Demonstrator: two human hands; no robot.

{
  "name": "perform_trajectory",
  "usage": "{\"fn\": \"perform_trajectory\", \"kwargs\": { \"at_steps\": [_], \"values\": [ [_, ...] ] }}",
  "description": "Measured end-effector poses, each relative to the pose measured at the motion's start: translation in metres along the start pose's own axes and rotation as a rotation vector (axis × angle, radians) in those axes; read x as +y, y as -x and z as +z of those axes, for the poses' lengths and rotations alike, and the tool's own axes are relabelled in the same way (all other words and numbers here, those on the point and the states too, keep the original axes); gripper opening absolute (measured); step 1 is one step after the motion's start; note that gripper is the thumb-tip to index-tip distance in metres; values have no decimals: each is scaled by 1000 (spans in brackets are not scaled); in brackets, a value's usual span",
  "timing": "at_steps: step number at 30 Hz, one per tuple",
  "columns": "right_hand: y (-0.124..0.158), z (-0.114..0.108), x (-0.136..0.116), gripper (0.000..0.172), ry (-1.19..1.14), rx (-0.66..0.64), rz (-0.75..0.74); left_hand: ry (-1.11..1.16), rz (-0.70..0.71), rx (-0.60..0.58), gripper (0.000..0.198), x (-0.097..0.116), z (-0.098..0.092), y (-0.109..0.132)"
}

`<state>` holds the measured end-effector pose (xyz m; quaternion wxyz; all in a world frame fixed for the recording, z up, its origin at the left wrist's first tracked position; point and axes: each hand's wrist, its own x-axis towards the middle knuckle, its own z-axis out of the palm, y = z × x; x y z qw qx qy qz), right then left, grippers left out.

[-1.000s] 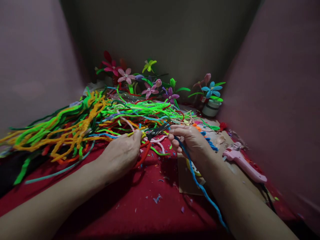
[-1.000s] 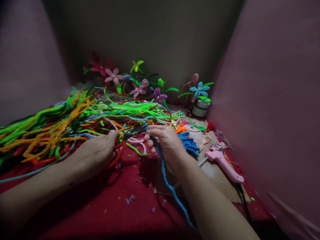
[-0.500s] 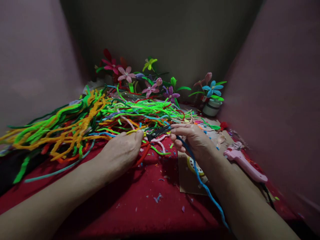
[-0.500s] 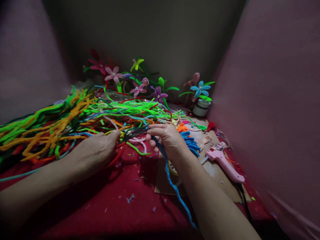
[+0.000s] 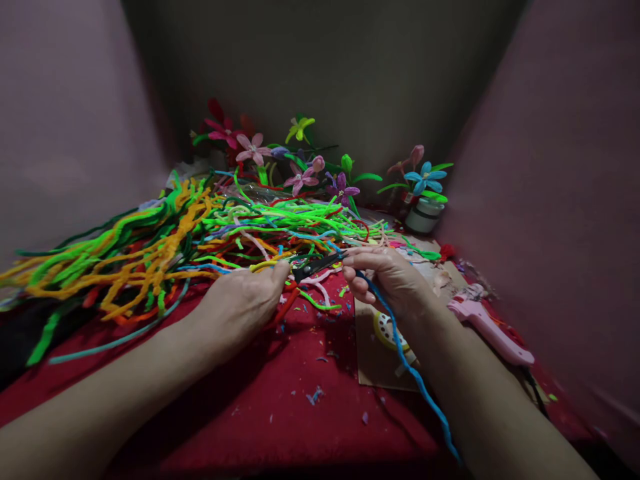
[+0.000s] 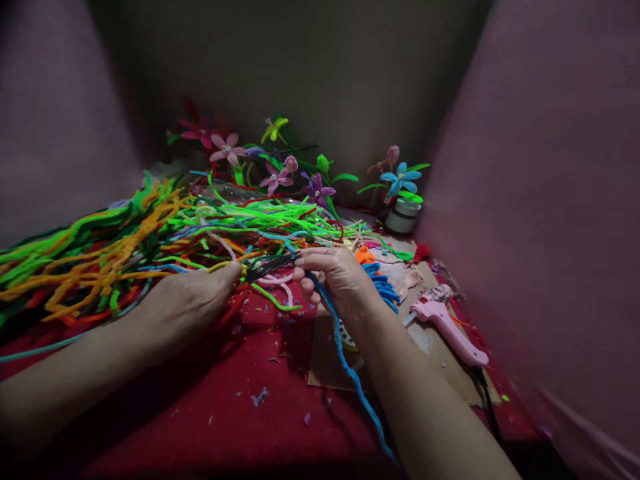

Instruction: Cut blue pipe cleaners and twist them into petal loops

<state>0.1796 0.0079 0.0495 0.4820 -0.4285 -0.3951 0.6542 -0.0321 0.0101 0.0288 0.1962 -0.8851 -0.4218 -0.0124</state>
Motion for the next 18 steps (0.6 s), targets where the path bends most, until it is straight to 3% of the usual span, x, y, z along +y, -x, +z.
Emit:
{"fn": "perform_trajectory", "kwargs": {
  "at_steps": [5, 10, 12, 16, 18],
  "values": [
    [-2, -2, 2, 10, -16, 6, -16, 136, -53, -44, 30, -2, -1, 1],
    [-1, -2, 4, 9, -20, -66, -58, 411, -234, -35, 19, -3, -5, -3],
    [-1, -2, 4, 13, 2, -81, -61, 609, -282, -18, 15, -3, -2, -5],
    [-1, -2, 7, 17, 31, -111, -50, 1200, -392, 151, 20, 1, -5, -9],
    [0, 0, 10, 18, 30, -153, -40, 1394, -468, 136, 19, 3, -14, -10]
  ]
}}
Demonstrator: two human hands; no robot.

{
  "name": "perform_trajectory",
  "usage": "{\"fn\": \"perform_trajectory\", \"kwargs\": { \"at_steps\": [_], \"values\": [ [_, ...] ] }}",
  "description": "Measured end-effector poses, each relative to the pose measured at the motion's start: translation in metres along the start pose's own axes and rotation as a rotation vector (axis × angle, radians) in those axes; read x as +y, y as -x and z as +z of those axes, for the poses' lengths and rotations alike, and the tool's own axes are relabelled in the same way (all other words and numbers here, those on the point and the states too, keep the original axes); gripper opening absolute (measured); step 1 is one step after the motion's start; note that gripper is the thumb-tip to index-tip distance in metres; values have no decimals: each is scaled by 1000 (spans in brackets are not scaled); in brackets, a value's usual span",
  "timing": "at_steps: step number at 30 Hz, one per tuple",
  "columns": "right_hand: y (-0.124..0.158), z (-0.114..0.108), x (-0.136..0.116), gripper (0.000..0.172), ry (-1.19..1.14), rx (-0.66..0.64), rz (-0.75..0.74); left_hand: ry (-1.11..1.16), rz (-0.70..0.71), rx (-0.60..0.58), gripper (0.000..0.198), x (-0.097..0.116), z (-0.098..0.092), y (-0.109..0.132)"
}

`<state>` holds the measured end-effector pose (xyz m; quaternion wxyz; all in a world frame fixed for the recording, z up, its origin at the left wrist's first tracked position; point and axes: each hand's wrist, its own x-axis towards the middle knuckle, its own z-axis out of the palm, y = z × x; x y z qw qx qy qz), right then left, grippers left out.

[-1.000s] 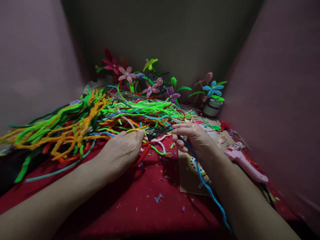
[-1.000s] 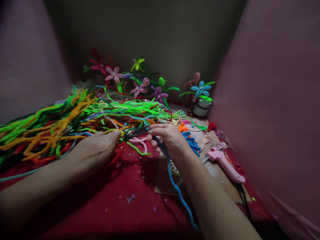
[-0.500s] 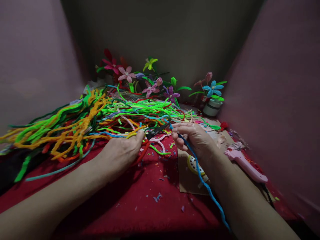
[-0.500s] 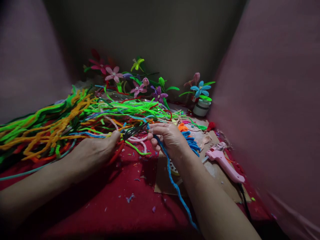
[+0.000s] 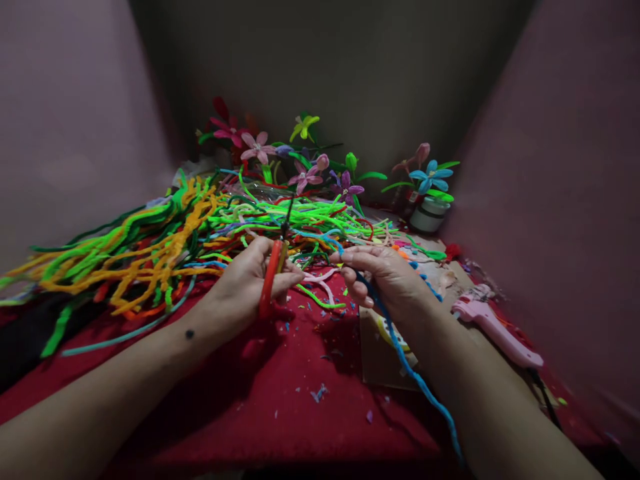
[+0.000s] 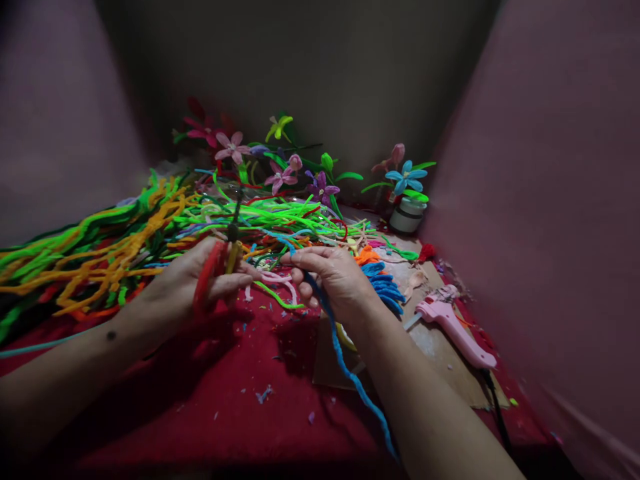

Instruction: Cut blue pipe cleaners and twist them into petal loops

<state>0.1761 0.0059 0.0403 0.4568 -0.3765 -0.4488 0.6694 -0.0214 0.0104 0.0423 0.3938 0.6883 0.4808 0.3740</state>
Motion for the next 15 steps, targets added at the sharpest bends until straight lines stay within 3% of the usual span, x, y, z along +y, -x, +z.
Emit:
{"fn": "perform_trajectory", "kwargs": {
  "at_steps": [4, 10, 15],
  "values": [
    [2, 12, 10, 17, 27, -79, 40, 167, -2, 34, 15, 12, 0, 5],
    [5, 28, 23, 16, 39, -119, 158, 395, -23, 9, 17, 2, 4, 5],
    [5, 29, 28, 11, 74, -132, 158, 354, -58, -58, 14, 3, 3, 5]
  ]
}}
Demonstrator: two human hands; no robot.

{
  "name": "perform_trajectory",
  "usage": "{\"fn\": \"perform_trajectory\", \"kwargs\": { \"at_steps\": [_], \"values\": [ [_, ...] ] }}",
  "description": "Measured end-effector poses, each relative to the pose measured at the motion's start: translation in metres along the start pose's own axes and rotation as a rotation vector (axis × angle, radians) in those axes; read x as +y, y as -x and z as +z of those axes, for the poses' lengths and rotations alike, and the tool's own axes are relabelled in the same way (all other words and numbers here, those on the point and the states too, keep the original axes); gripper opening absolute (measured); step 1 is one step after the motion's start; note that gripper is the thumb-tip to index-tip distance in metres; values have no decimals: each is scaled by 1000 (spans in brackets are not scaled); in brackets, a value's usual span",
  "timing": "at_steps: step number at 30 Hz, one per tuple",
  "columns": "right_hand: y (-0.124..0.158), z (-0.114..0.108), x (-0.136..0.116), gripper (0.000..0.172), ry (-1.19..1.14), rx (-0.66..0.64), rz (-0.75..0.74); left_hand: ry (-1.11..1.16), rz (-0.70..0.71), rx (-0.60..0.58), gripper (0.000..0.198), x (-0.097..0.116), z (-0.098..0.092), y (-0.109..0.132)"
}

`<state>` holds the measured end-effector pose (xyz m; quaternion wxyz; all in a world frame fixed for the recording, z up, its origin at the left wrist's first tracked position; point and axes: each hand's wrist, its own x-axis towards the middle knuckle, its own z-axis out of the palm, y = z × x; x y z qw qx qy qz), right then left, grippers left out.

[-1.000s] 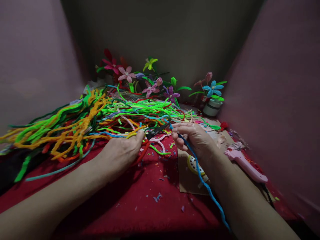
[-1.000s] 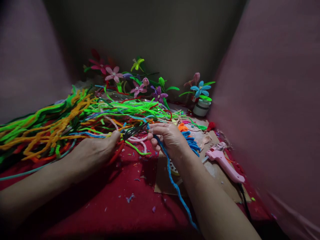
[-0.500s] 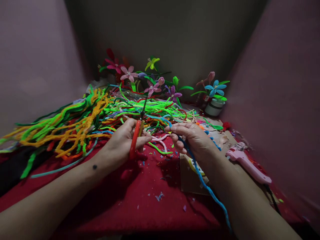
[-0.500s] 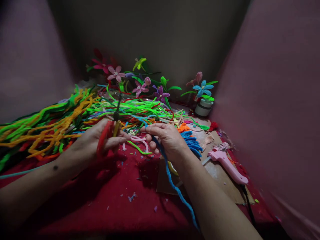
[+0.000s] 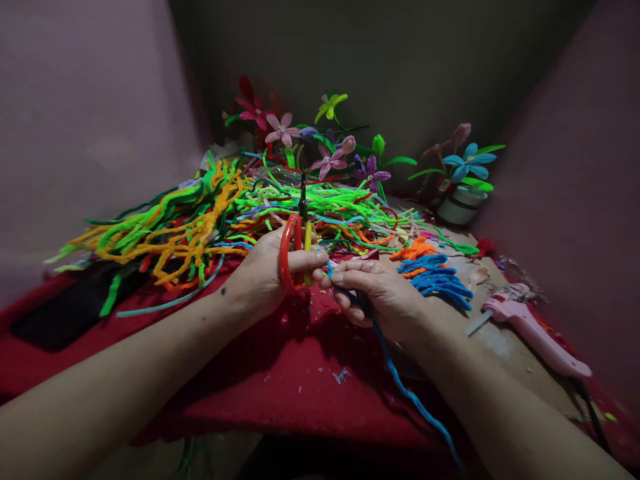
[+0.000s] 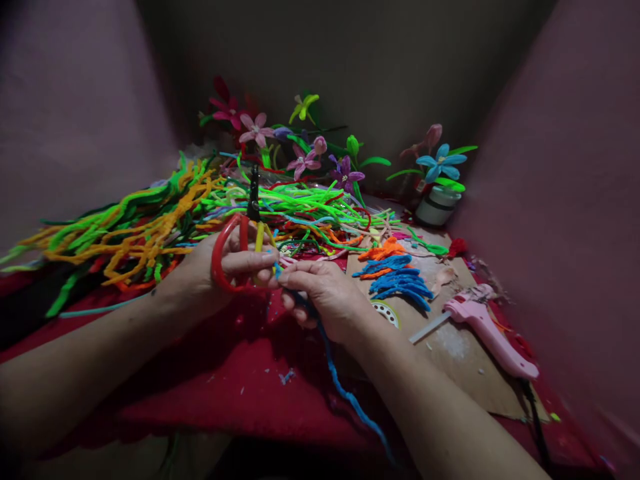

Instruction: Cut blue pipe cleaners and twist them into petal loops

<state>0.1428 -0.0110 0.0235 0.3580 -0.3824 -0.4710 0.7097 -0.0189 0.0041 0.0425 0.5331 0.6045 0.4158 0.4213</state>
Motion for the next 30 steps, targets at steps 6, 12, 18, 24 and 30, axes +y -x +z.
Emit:
{"fn": "perform_trajectory", "kwargs": {
  "at_steps": [6, 12, 18, 24, 30],
  "values": [
    [-1, 1, -3, 14, -73, -18, 25, -168, 101, 118, 12, 5, 0, 1],
    [-1, 2, -4, 17, -97, 88, -6, -197, 118, 174, 16, 7, 0, 0],
    [-2, 1, 2, 17, -66, 135, -75, -85, 74, 139, 15, 2, -4, 0],
    [-2, 2, 1, 20, -76, 200, -108, -65, 71, 92, 15, 1, -5, 1],
    [0, 5, -1, 20, -103, 137, -63, -40, 35, 63, 19, 2, -2, 1]
  ]
}}
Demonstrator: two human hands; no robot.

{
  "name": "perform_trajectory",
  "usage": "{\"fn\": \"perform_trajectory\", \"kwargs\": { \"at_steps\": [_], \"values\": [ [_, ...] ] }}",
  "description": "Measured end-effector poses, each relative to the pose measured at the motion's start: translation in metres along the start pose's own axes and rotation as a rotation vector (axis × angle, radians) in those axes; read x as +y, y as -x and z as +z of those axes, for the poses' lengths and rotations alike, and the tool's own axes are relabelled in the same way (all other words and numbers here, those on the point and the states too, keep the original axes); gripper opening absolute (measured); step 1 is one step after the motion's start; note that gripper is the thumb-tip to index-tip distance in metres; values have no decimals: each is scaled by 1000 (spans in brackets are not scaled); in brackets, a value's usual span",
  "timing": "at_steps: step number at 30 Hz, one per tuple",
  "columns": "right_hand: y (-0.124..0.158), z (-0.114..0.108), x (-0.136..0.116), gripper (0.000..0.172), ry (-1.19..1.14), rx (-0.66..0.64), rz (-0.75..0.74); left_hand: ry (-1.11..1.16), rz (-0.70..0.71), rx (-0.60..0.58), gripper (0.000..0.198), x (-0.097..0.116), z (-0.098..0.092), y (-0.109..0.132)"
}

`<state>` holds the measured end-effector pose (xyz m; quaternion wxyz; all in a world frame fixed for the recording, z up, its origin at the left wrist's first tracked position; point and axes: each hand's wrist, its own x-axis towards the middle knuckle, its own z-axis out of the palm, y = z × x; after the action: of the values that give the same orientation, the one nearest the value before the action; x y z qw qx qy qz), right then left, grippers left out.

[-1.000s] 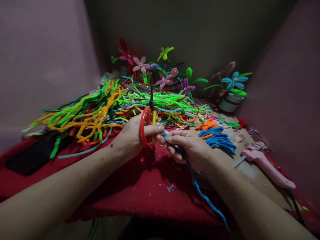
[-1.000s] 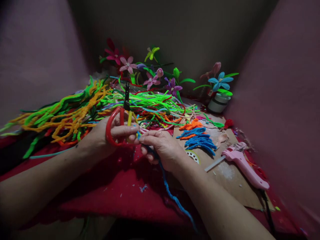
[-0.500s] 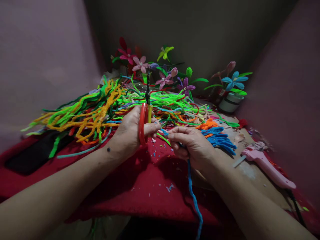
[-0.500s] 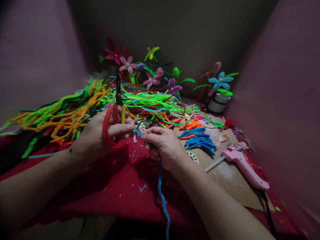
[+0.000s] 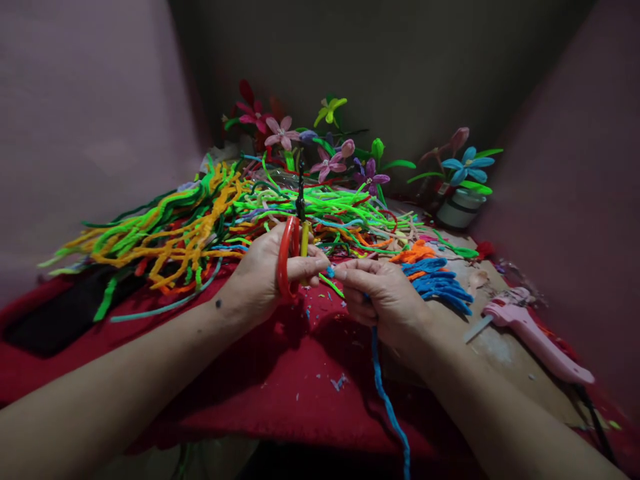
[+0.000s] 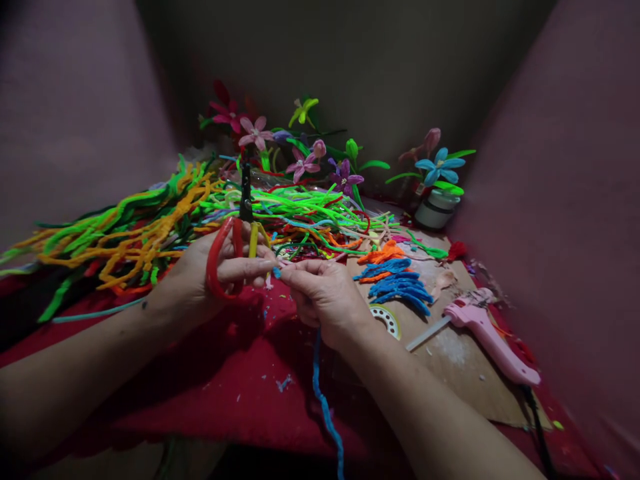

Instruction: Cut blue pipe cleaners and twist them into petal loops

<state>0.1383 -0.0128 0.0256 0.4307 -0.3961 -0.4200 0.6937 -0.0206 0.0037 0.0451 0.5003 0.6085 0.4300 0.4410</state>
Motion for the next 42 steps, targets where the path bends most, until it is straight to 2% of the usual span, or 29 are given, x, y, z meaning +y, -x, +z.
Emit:
{"fn": "perform_trajectory", "kwargs": {
  "at_steps": [5, 10, 16, 23, 30, 33, 37, 42],
  "values": [
    [-2, -2, 3, 30, -1, -37, 61, -34, -30, 26, 28, -1, 4, 0],
    [-4, -4, 4, 30, 7, -50, 113, -158, 34, 80, 33, 2, 7, 0],
    [0, -3, 1, 16, -47, -43, 46, -164, 10, -5, 29, 3, 1, -2],
    [-1, -3, 3, 14, 3, -2, -37, -151, 7, -71, 20, 0, -4, -2],
    [-4, -2, 4, 20, 161, 102, -125, -194, -37, -48, 20, 2, -2, -1],
    [-4, -3, 4, 22, 116, 88, -78, -183, -42, -53, 20, 2, -1, -1],
    [-4, -6, 3, 20, 9, 6, 34, -119, -48, -81, 22, -1, -1, -2],
    [-5, -7, 4, 19, 5, -32, 54, -11, -79, -135, 24, -11, -4, -5]
  ]
}}
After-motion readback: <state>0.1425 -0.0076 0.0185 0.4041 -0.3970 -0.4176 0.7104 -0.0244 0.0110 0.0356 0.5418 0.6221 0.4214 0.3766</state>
